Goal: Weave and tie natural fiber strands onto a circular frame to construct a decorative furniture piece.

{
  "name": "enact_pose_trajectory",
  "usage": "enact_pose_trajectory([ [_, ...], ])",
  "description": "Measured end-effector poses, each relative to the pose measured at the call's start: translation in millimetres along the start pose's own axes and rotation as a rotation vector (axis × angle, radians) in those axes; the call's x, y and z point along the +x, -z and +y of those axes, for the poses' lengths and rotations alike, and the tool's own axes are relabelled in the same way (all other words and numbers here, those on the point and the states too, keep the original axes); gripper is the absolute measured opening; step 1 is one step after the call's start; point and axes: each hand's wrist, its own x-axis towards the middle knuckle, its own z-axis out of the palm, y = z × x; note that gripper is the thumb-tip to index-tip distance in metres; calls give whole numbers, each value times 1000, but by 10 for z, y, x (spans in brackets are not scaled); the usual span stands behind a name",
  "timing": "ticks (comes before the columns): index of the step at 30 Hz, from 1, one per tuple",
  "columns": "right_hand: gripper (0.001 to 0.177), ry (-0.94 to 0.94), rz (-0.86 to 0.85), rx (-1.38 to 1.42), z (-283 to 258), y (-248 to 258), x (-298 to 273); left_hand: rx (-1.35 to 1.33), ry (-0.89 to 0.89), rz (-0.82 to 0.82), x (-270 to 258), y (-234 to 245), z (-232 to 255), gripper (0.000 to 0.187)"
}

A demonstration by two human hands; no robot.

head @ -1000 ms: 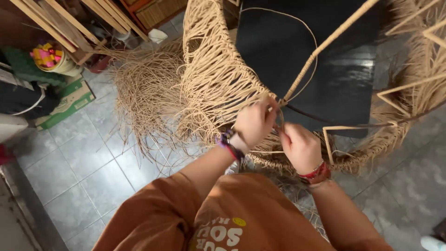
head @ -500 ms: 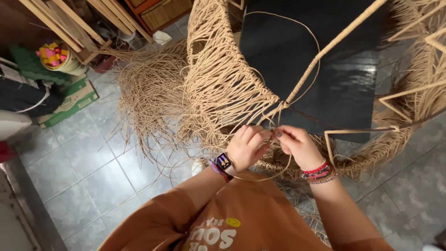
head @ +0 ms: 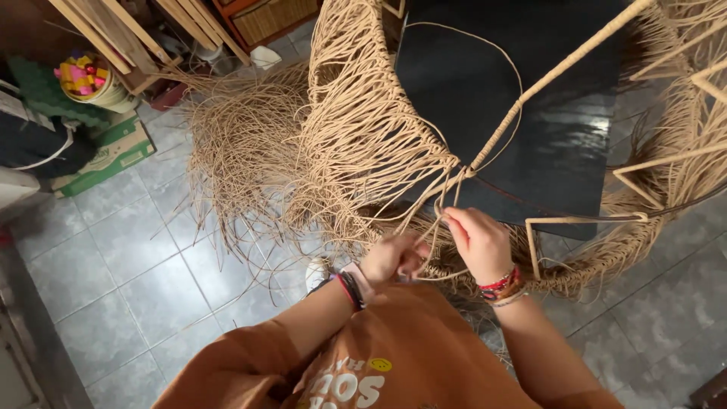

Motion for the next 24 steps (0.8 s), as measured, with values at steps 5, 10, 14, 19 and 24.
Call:
enact_pose_trajectory([
  [5,14,-112,45,95,-206,28,51,511,38,-288,152,118,-41,28],
  [10,19,-252,-4,352,-306,18,165,734,123,-729,228,254,89,22],
  [14,18,-312,-41,377,-226,-62,131,336,20,-395,411,151,107,19],
  [19,25,-406,-44,704,-241,-104,112,788,147,-851,319,469,-236,26],
  [24,25,-366,-100,531,-82,-165,67,553,197,-895,381,571,-572,23],
])
